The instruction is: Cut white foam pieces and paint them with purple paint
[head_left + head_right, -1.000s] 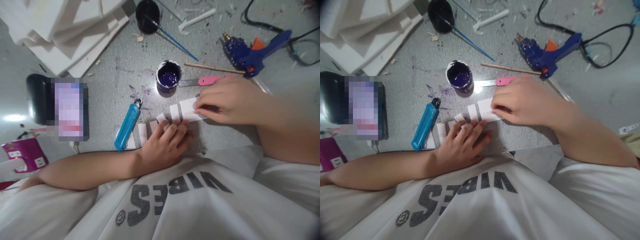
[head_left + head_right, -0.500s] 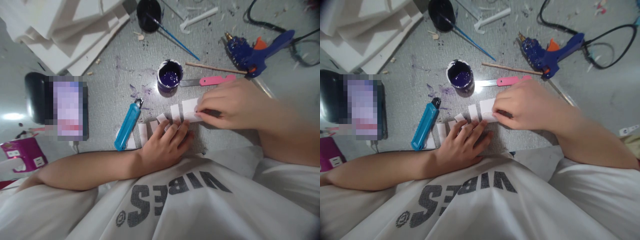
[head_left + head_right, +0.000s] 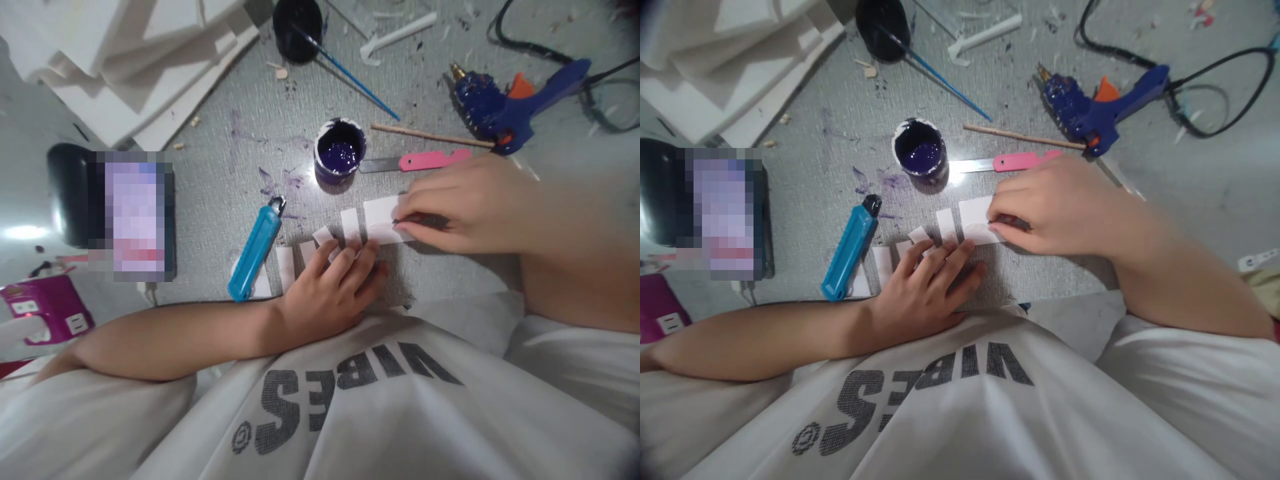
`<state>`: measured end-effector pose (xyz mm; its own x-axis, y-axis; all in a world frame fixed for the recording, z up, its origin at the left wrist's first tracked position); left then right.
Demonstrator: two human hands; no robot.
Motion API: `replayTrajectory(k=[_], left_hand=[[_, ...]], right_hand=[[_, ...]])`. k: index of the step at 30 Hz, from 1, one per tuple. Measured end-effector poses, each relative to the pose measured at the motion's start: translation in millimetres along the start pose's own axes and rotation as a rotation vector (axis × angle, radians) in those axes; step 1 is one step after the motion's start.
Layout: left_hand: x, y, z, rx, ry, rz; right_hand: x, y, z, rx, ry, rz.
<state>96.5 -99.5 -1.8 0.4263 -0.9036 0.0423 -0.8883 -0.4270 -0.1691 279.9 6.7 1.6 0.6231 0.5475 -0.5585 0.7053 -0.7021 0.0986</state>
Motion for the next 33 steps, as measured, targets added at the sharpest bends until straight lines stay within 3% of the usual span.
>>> replayTrajectory(k=[12, 24, 29, 33], left_hand=[[0.5, -2.4, -2.1, 0.011, -0.037, -0.003], [0.4, -2.7, -2.9, 0.004, -0.064, 0.009], [-0.3, -0.5, -1.3, 0.007, -0.037, 0.003], [0.0, -0.4, 0.4, -0.008, -0.004, 0.003]], right_hand=[[2.6, -6.6, 6.5, 0.006, 0.128, 0.021], [6.3, -7.3, 5.3, 0.004, -0.027, 0.046], [9.0, -9.7, 5.6, -0.01, -0.116, 0.118], [10.8, -10.4, 6.5, -0.031, -0.198, 0.083]])
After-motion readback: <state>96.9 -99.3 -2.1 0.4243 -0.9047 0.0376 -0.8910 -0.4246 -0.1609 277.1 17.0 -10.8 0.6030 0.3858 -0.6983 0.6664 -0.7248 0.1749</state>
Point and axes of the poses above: each hand's wrist, its own y-axis away from the middle knuckle, its own z-axis out of the palm, x = y × z, the point moved 9 cm from there along -y, towards the middle knuckle, and after that the axes turned 8 degrees about -y, right-handed, at the moved point
